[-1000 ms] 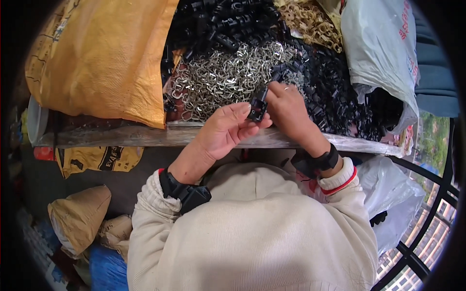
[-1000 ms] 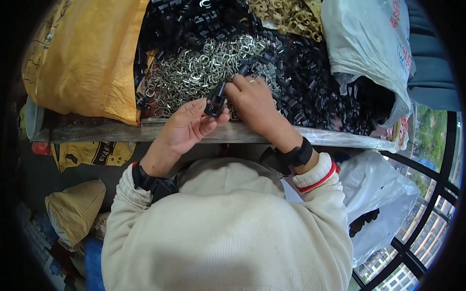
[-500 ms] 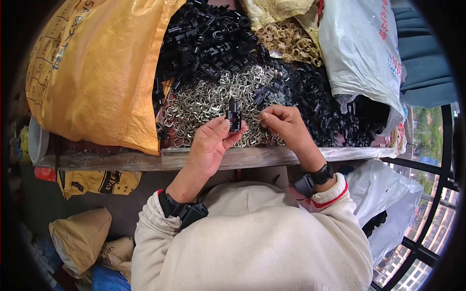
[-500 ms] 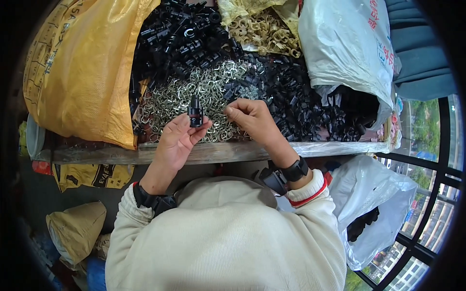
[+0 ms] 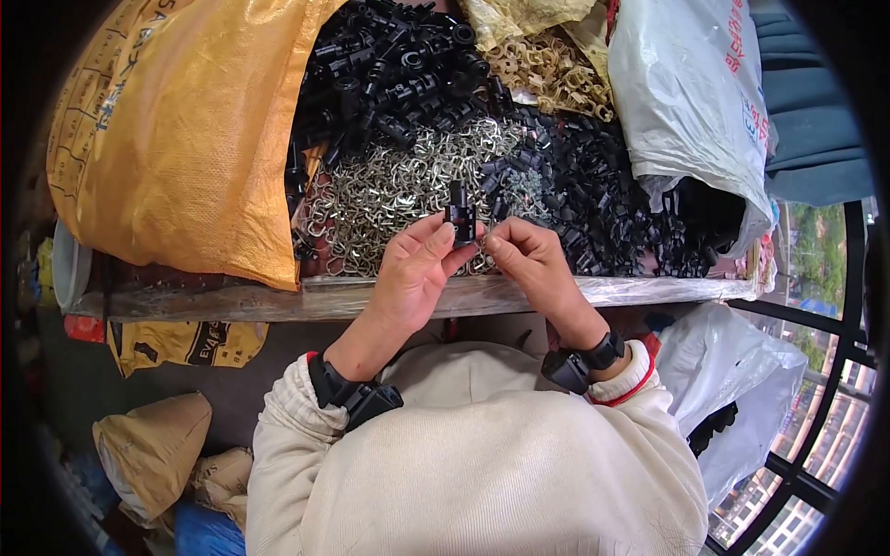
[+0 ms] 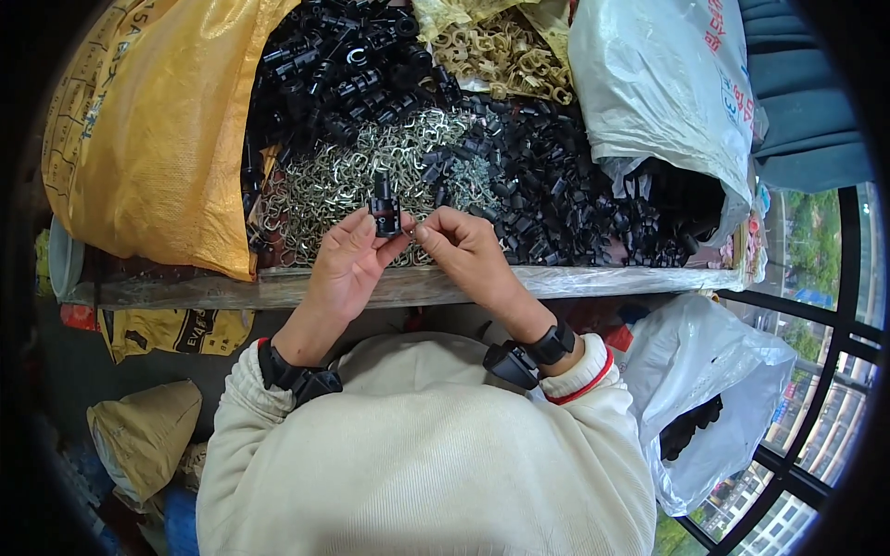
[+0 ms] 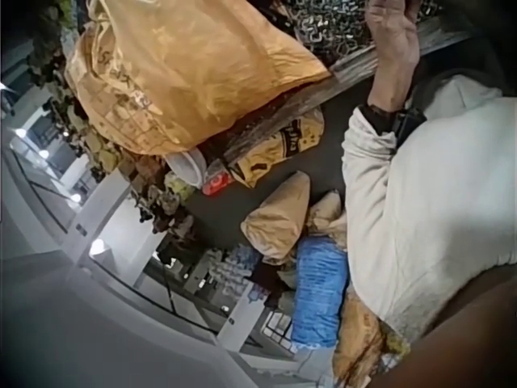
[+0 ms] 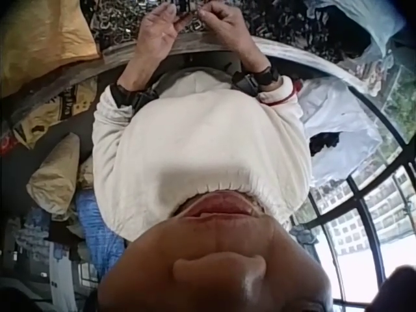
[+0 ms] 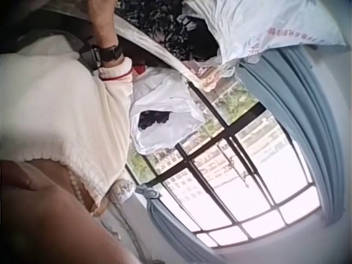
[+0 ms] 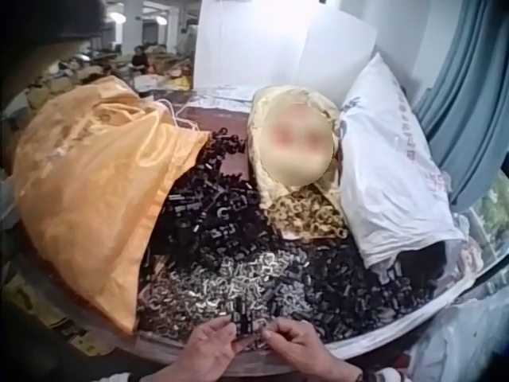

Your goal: The person assembles components by hand, fitting a metal clip and a small beige piece into a black plastic housing. They then slide the assembly into a larger black plastic sleeve before placing the finished unit into a white bag.

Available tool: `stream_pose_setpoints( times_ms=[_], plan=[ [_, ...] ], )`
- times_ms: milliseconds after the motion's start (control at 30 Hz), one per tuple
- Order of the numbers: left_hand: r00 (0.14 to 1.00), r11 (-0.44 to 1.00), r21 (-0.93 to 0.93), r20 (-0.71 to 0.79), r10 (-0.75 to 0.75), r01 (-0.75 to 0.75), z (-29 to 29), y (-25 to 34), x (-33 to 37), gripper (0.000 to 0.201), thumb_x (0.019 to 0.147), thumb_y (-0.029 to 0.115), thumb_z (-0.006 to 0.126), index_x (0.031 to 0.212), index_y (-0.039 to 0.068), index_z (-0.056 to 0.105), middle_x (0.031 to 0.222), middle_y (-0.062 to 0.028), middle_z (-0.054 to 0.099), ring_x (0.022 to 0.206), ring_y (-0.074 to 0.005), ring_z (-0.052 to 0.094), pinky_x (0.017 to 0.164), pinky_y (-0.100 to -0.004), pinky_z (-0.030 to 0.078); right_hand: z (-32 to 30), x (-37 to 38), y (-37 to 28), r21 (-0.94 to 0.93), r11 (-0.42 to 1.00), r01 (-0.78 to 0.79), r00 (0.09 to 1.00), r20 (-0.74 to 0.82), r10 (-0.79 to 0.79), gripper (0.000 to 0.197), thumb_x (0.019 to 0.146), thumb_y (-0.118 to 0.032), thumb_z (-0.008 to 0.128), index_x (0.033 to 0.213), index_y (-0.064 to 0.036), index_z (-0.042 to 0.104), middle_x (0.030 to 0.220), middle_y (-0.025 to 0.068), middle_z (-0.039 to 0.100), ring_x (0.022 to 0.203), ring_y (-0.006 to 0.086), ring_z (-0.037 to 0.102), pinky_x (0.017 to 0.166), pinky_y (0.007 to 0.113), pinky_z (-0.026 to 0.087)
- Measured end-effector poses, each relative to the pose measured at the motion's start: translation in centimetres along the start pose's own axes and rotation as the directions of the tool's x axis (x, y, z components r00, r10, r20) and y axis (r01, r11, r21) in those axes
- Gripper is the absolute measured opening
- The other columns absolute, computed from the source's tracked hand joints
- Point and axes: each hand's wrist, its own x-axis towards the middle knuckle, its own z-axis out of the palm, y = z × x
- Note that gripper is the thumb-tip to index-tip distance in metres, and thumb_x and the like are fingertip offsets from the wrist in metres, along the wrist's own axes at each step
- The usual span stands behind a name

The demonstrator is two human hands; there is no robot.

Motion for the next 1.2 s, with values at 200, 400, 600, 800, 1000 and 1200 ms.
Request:
stream_pose_setpoints(
  times_ms=[200, 400, 600, 800, 1000, 1200],
  plan=[
    [0.997, 0.998, 0.061, -0.070, -0.028, 0.032, -0.4, 0.5, -0.4, 0.021, 0.081, 0.013, 0.049, 0.097, -0.001, 0.052, 0.094, -0.0122, 0.056, 0.089, -0.0176, 0.054, 0.081, -0.0297, 0.043, -0.4, 0.1, -1.2, -0.661, 0.656, 0.364, 0.904, 0.082, -0.419, 0.010, 0.072, -0.010, 0.057, 0.068, -0.0040, 0.050, 0.060, 0.0019, 0.044, 0.049, 0.0116, 0.042, 0.045, 0.021, 0.032],
    [0.994, 0.997, 0.028, -0.091, -0.063, 0.066, 0.0, 0.5, -0.2, 0.024, 0.083, 0.017, 0.047, 0.096, -0.003, 0.051, 0.094, -0.0149, 0.056, 0.089, -0.0199, 0.055, 0.078, -0.0286, 0.045, 0.2, 0.5, -0.7, -0.832, 0.127, 0.540, 0.712, 0.371, -0.596, 0.013, 0.060, -0.005, 0.059, 0.069, -0.0059, 0.050, 0.062, 0.0043, 0.043, 0.052, 0.0172, 0.046, 0.048, 0.028, 0.036],
    [0.990, 0.997, -0.042, -0.122, -0.070, 0.065, -0.1, 0.6, 0.0, 0.019, 0.082, 0.015, 0.049, 0.091, -0.001, 0.052, 0.090, -0.0122, 0.057, 0.083, -0.0168, 0.056, 0.074, -0.0258, 0.047, 0.3, 0.7, -1.2, -0.829, 0.071, 0.555, 0.702, 0.420, -0.575, 0.012, 0.062, -0.006, 0.059, 0.070, -0.0053, 0.050, 0.064, 0.0058, 0.044, 0.053, 0.0186, 0.046, 0.048, 0.026, 0.035],
    [0.996, 0.995, -0.061, -0.009, -0.084, 0.084, -0.1, 1.1, -0.2, 0.021, 0.082, 0.015, 0.048, 0.092, -0.003, 0.051, 0.086, -0.0126, 0.058, 0.076, -0.0171, 0.058, 0.068, -0.0235, 0.049, -0.6, 0.5, -1.0, -0.140, 0.989, 0.043, 0.992, 0.124, -0.025, 0.011, 0.076, -0.013, 0.054, 0.079, -0.0026, 0.053, 0.068, 0.0020, 0.051, 0.056, 0.0106, 0.047, 0.047, 0.020, 0.035],
    [0.981, 0.993, -0.005, 0.155, -0.118, 0.120, -0.1, 1.1, -0.1, 0.025, 0.083, 0.017, 0.047, 0.094, -0.005, 0.049, 0.086, -0.0143, 0.057, 0.077, -0.0183, 0.058, 0.068, -0.0245, 0.050, -0.7, 0.5, -1.3, 0.291, 0.905, -0.310, 0.918, 0.339, 0.205, 0.010, 0.080, -0.011, 0.053, 0.079, -0.0012, 0.053, 0.070, 0.0002, 0.053, 0.055, 0.0041, 0.042, 0.045, 0.017, 0.032],
    [0.990, 0.993, -0.027, 0.085, -0.113, 0.116, -0.7, 0.4, -0.3, 0.023, 0.082, 0.014, 0.048, 0.095, -0.005, 0.050, 0.086, -0.0138, 0.058, 0.078, -0.0176, 0.058, 0.068, -0.0229, 0.049, -1.3, 0.2, -0.6, 0.359, 0.882, -0.304, 0.918, 0.357, 0.171, 0.012, 0.078, -0.014, 0.055, 0.082, -0.0027, 0.054, 0.066, -0.0014, 0.051, 0.053, 0.0033, 0.042, 0.046, 0.015, 0.033]
  ],
)
